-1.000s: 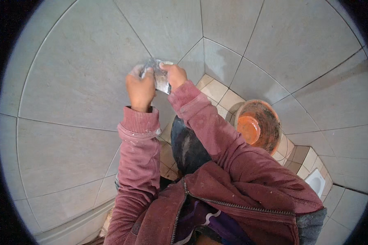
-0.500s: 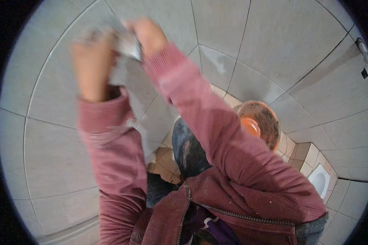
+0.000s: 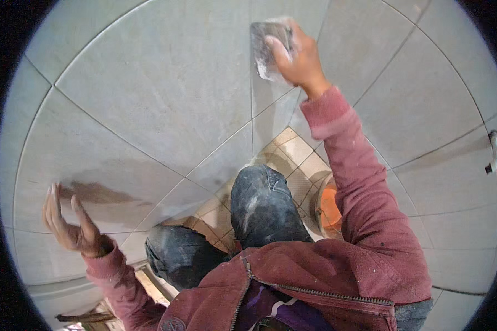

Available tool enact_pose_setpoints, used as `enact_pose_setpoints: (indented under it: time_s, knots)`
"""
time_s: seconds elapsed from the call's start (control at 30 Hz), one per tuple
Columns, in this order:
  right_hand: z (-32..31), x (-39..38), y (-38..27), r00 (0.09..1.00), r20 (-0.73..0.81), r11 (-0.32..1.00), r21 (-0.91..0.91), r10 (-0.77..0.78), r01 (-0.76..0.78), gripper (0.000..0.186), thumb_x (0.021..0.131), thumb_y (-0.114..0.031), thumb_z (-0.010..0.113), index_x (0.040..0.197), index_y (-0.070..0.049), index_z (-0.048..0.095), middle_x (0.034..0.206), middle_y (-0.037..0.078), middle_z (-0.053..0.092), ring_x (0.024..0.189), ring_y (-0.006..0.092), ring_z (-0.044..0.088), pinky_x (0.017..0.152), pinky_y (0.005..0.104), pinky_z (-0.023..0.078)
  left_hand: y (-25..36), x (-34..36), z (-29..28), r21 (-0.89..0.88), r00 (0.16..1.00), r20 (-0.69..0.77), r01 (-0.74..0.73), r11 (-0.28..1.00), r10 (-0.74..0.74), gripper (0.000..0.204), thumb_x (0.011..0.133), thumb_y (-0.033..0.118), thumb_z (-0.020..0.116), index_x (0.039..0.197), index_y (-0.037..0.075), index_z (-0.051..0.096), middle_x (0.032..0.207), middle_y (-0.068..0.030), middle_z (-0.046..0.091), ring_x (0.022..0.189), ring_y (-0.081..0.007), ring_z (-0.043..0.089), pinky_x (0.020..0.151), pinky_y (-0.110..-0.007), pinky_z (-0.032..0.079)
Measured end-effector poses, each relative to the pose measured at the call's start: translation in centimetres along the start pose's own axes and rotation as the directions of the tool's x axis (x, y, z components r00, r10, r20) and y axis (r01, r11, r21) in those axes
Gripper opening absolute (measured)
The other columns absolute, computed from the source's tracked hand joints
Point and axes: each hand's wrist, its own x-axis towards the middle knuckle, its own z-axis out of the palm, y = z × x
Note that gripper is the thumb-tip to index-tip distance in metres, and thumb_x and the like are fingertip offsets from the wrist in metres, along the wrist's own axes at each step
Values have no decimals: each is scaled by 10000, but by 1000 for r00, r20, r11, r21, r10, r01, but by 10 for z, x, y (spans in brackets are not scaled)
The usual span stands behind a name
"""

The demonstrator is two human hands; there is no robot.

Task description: The person applies grout along the wall tile joints using a small scraper, gathers and shapes paste on the scraper by hand, and smooths the grout into the wall seams and corner joints.

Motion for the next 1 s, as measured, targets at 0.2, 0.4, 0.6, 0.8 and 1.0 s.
enact_pose_setpoints:
  time_s: [0.2, 0.4, 0.6, 0.8, 1.0]
  knots:
    - [38, -86, 28, 999, 16, 999, -40, 28, -27, 260, 708, -37, 566, 964, -42, 516, 767, 178, 596, 668, 348, 584, 543, 353, 474, -26, -37, -27, 124, 999, 44, 20, 992, -26, 287, 762, 4, 574, 1040, -57, 537, 1019, -158, 583, 982, -292, 517, 875, -365, 379]
    - [54, -206, 32, 559, 699, 881, -452, 447, -139, 297, 743, -123, 546, 1031, -50, 542, 823, 200, 590, 763, 372, 574, 692, 424, 461, 6, -4, 5, -84, 999, -30, -38, 996, 36, 325, 716, 17, 590, 1040, 8, 563, 1079, -145, 556, 1072, -304, 470, 942, -381, 334]
    - [31, -174, 23, 842, 289, 878, -300, 456, -372, 290, 761, -155, 545, 993, 18, 520, 869, 219, 590, 795, 362, 582, 670, 387, 468, -3, 27, 39, -59, 995, 12, -99, 993, 100, 334, 732, 106, 582, 1064, 75, 574, 1156, -105, 525, 1149, -273, 425, 1006, -381, 250]
    - [113, -144, 21, 912, -60, 914, 5, 406, -406, 328, 760, -205, 561, 1007, 5, 516, 856, 203, 601, 801, 360, 581, 674, 380, 465, -20, -10, 92, 67, 998, 18, -66, 996, 65, 328, 704, 170, 587, 1022, 251, 600, 1170, 21, 526, 1142, -156, 438, 1054, -358, 190]
    - [177, -254, -14, 616, 135, 629, -225, 776, -744, 223, 717, -83, 594, 897, 41, 550, 817, 176, 611, 749, 320, 594, 656, 358, 460, -32, -7, 108, 122, 994, 48, -101, 987, 96, 279, 779, 263, 522, 1046, 285, 599, 1190, 54, 511, 1158, -153, 424, 1056, -319, 162]
